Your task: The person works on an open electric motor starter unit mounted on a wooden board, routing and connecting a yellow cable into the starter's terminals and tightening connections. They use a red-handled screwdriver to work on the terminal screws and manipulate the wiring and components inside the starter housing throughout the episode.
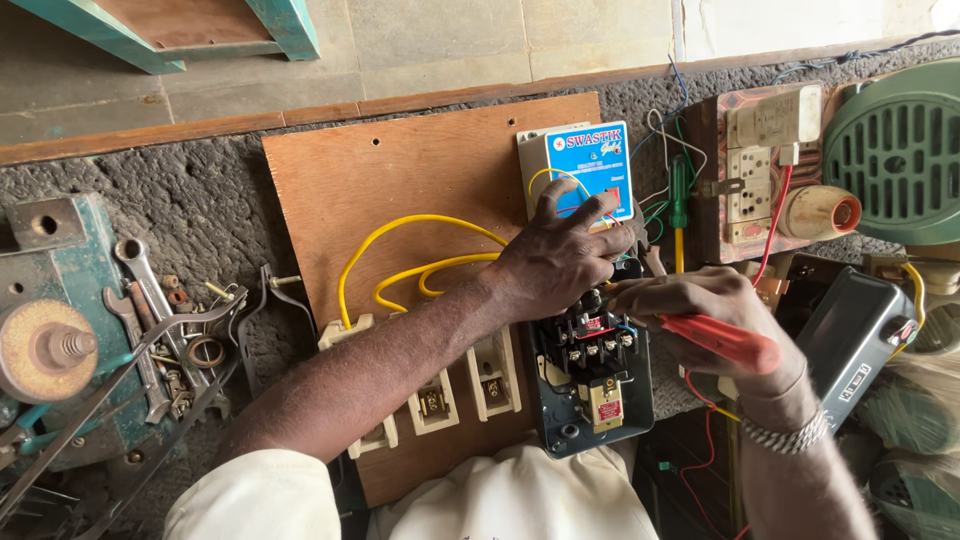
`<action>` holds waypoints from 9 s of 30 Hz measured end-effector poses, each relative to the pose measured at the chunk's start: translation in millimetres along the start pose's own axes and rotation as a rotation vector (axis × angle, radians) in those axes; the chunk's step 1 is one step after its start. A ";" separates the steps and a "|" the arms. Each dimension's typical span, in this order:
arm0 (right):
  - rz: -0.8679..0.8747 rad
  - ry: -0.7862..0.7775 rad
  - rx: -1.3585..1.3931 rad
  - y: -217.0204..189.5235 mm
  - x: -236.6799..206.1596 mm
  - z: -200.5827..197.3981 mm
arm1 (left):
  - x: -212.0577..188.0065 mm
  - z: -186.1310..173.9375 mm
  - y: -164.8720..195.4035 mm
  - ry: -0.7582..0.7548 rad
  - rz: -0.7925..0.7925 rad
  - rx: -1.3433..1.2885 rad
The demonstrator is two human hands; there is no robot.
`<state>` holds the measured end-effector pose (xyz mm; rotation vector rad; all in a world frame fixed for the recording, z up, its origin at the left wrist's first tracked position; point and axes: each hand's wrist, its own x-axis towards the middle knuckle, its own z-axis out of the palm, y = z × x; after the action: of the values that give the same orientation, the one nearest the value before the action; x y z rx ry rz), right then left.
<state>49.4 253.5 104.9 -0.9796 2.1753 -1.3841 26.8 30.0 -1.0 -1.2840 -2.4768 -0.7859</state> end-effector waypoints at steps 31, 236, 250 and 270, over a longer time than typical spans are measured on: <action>-0.164 0.900 0.567 -13.2 11.6 73.9 | 8.9 -9.3 2.5 -0.035 0.012 -0.074; 0.083 -0.128 -0.876 -8.9 47.0 45.5 | -36.9 -46.6 -4.5 -0.156 -0.596 -0.194; -0.011 -0.206 -0.823 -5.3 50.3 51.7 | -27.8 -40.8 3.8 -0.273 -0.630 -0.148; -0.156 -0.226 -1.127 -9.4 57.5 36.8 | -28.9 -35.9 -15.1 -0.247 -0.781 -0.194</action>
<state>36.9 185.9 99.8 -1.5600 2.6800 0.0725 30.3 -17.0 10.6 -0.4246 -3.2017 -1.0982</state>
